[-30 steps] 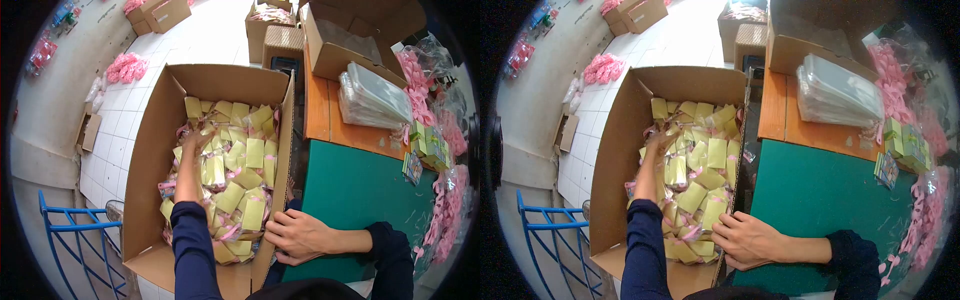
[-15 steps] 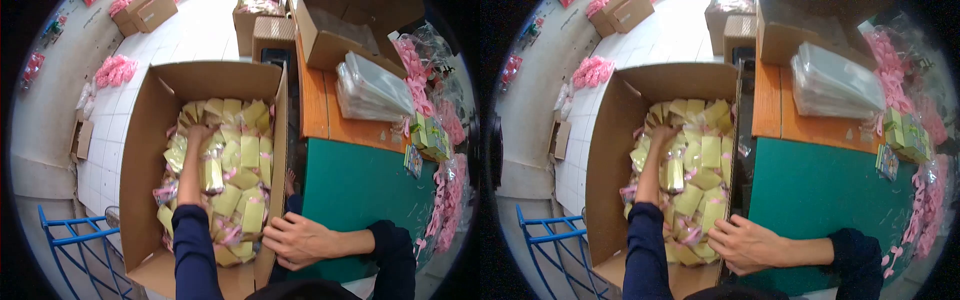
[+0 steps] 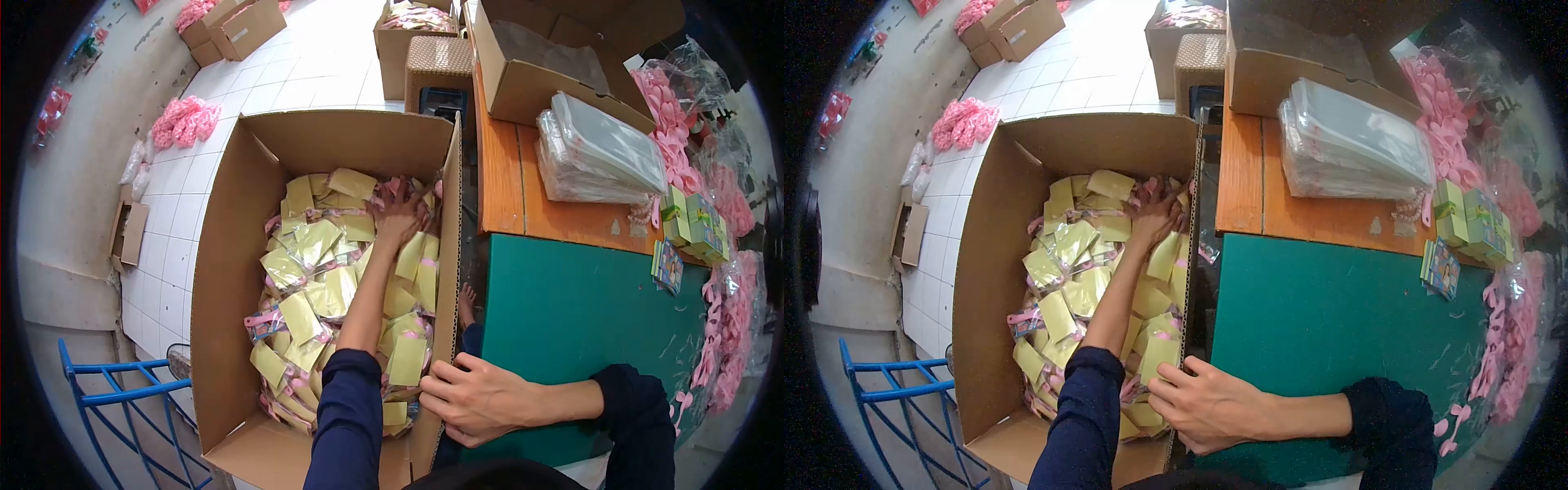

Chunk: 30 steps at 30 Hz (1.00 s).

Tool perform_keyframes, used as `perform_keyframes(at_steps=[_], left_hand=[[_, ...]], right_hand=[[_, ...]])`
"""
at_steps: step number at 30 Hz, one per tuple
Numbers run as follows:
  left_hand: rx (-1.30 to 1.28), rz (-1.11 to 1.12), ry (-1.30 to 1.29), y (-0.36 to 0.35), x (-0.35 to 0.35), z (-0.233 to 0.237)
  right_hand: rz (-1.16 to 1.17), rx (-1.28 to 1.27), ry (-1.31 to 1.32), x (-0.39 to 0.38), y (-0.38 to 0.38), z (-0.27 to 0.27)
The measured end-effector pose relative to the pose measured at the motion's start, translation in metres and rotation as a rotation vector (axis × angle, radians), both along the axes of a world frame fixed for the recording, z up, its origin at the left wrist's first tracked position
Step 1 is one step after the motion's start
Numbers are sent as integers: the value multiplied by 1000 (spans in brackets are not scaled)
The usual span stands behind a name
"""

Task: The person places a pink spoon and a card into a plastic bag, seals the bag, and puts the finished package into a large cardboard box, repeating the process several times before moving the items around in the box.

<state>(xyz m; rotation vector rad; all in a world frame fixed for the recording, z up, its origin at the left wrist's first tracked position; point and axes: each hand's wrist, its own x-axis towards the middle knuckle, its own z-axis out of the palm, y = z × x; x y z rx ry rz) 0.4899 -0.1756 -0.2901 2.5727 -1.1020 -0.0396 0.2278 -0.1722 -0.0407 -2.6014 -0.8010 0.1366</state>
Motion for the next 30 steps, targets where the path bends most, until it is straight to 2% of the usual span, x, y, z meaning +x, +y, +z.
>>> perform_keyframes(at_steps=[3, 4, 7, 9, 11, 13, 14, 16, 18, 20, 23, 27, 29, 30], left_hand=[[108, 35, -255, 6, 8, -20], [134, 32, -256, 7, 7, -22], [108, -13, -214, 9, 14, -27], [212, 98, 4, 25, 42, -32], [261, 201, -44, 27, 39, -17], [247, 320, -364, 28, 1, 56], [125, 261, -333, 20, -7, 71], [49, -1, -116, 0, -21, 52], [-35, -111, -102, -5, -22, 13], [-117, -71, -281, -1, -23, -39], [-208, 82, -385, -15, -14, -47], [-34, 116, -351, -26, -17, -49], [-86, 83, -144, -22, -19, -44], [-212, 56, -75, -16, -20, -38]], right_hand=[[4, -8, 27, -3, 3, -1], [3, -26, 31, -3, 3, 0], [8, -10, 7, -3, 2, -2], [-1, 15, -28, -4, 1, -3], [-13, 22, -35, -4, 0, -4], [0, 10, -20, -3, 1, -5], [11, -2, -3, -3, 2, -5], [28, -35, 26, -2, 1, -3], [21, -14, 7, -3, 1, -4], [6, 11, -12, -3, 2, -5], [-17, 18, -39, -6, 0, -9], [-25, 19, -26, -3, 7, -6], [-18, -6, -15, -5, 2, -1], [-9, -10, -25, -5, 1, -3]])
